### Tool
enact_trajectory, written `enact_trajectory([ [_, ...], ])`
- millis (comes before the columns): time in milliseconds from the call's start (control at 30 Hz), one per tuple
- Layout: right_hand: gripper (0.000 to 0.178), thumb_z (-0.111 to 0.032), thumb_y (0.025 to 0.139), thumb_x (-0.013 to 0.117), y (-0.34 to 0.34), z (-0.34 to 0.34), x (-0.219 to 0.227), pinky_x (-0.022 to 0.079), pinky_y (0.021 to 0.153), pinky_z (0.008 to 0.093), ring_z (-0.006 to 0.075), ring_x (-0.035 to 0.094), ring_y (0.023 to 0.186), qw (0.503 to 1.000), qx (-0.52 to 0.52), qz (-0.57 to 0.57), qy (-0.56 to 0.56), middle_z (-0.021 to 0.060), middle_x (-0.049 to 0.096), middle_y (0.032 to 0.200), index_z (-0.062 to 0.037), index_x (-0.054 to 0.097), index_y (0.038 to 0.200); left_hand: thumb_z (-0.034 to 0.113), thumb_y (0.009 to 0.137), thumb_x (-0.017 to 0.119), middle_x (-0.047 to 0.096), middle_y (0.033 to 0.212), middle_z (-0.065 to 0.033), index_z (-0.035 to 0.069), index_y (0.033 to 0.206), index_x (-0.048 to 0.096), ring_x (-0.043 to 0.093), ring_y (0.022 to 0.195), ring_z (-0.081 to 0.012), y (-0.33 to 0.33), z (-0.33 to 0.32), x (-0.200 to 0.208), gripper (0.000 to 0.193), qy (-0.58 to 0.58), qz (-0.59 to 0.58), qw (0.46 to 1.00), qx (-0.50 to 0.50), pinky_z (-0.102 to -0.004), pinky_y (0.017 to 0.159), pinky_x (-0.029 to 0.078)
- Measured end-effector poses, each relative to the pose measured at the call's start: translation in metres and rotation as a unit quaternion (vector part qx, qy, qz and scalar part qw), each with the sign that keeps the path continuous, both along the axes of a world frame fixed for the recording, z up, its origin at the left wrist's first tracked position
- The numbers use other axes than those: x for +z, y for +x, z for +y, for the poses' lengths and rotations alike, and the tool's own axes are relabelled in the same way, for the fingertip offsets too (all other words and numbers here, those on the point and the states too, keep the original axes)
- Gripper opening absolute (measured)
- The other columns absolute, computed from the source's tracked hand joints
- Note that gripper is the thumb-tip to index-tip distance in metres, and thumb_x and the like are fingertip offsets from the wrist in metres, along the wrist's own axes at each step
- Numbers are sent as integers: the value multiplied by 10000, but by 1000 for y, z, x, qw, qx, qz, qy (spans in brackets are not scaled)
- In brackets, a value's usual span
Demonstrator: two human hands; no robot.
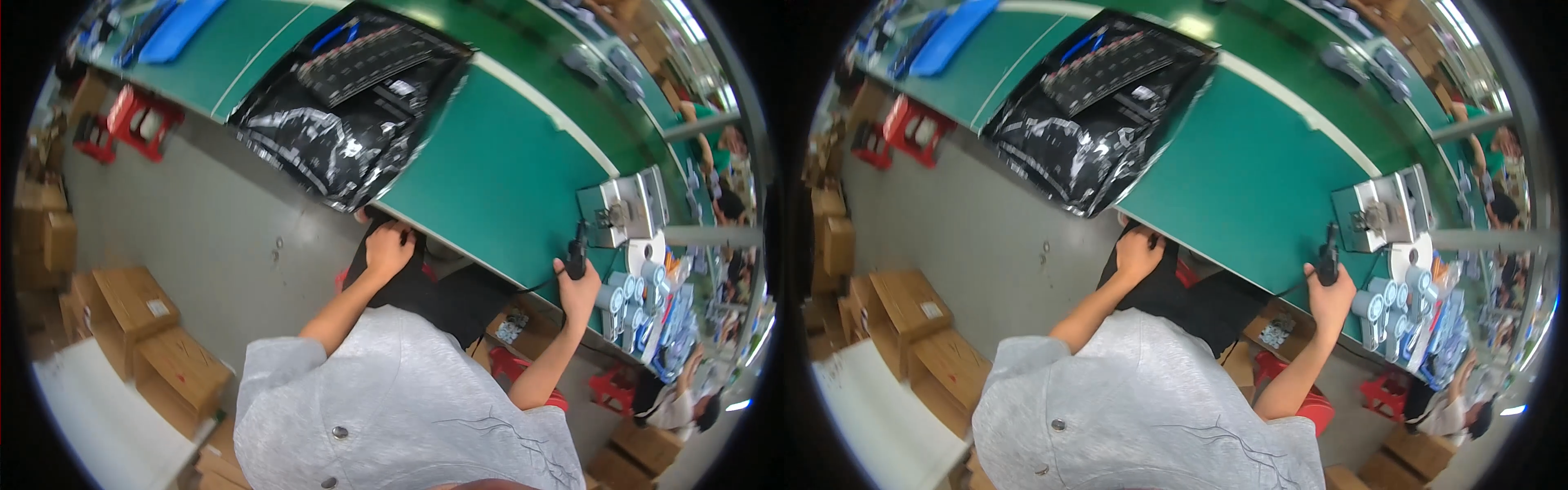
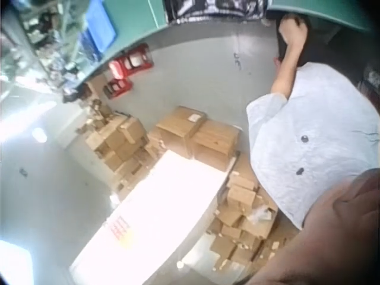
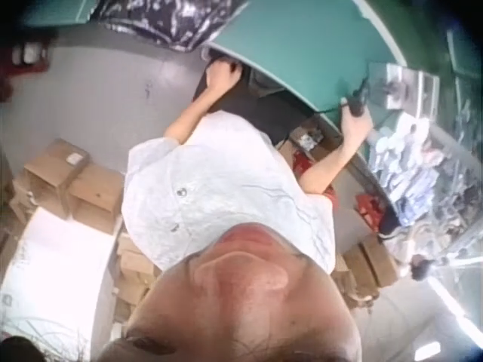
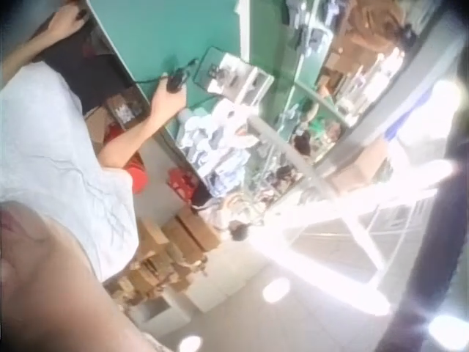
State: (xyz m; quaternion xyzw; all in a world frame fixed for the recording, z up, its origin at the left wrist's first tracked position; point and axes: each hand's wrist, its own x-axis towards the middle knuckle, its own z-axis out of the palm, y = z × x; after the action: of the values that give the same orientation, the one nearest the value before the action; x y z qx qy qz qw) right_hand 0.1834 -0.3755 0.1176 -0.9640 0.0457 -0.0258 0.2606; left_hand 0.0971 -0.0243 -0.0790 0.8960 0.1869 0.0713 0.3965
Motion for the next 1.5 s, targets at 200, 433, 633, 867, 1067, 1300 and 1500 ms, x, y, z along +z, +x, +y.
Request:
enact_trajectory([
  [200, 397, -300, 832, 883, -5, 10, 10, 522, 736, 527, 460, 673, 865, 999, -26, -15, 16, 227, 694, 891, 10, 651, 922, 217, 881, 737, 703, 835, -113, 92, 936, 732, 697, 791, -346, -4, -14, 17, 137, 80, -7, 995, -65, -496, 697, 549],
  [433, 347, -276, 858, 845, -9, 7, 17, 567, 793, 546, 447, 715, 935, 1000, -19, 6, 1, 190, 705, 990, -8, 665, 984, 144, 915, 843, 754, 868, -60, 13, 918, 740, 732, 810, -152, -10, -32, 105, 167, -226, 158, 905, -323, -317, 737, 571],
  [633, 349, -279, 865, 842, -9, 5, 18, 555, 783, 551, 461, 699, 929, 1000, -10, -6, 17, 194, 687, 1005, -12, 651, 984, 164, 965, 803, 771, 865, -80, 6, 916, 757, 723, 815, -177, 38, -42, 212, 172, -176, 143, 846, -482, -330, 785, 572],
  [867, 360, -271, 840, 859, -5, 9, 22, 532, 756, 571, 478, 681, 900, 1000, -27, 10, 0, 203, 670, 957, -7, 640, 947, 186, 953, 810, 769, 805, -96, 13, 865, 766, 744, 778, -199, 131, -55, 273, 199, -141, 24, 867, -477, -352, 765, 579],
  [1067, 409, -234, 788, 901, -2, 13, 22, 497, 744, 530, 470, 632, 860, 999, -44, -8, 31, 210, 633, 900, 18, 604, 911, 189, 979, 780, 735, 732, -97, -14, 853, 757, 669, 685, -131, 273, -20, 277, 241, -118, -130, 882, -438, -341, 686, 556],
  [1300, 394, -249, 771, 909, 6, 16, 27, 505, 704, 529, 450, 655, 816, 998, -63, 29, 13, 189, 646, 864, 0, 624, 883, 522, 875, 806, 782, 1189, -203, 60, 1334, 718, 768, 1067, -367, 531, 83, 223, 657, 205, -105, 961, -151, -448, 923, 601],
  [1500, 379, -286, 751, 916, 0, 19, 32, 540, 723, 504, 414, 684, 833, 994, -111, 17, 15, 158, 670, 877, -40, 684, 921, 935, 693, 696, 564, 1531, -253, -33, 1566, 453, 583, 1398, -397, 660, 133, 169, 1326, 40, 113, 976, 181, -513, 1167, 470],
])
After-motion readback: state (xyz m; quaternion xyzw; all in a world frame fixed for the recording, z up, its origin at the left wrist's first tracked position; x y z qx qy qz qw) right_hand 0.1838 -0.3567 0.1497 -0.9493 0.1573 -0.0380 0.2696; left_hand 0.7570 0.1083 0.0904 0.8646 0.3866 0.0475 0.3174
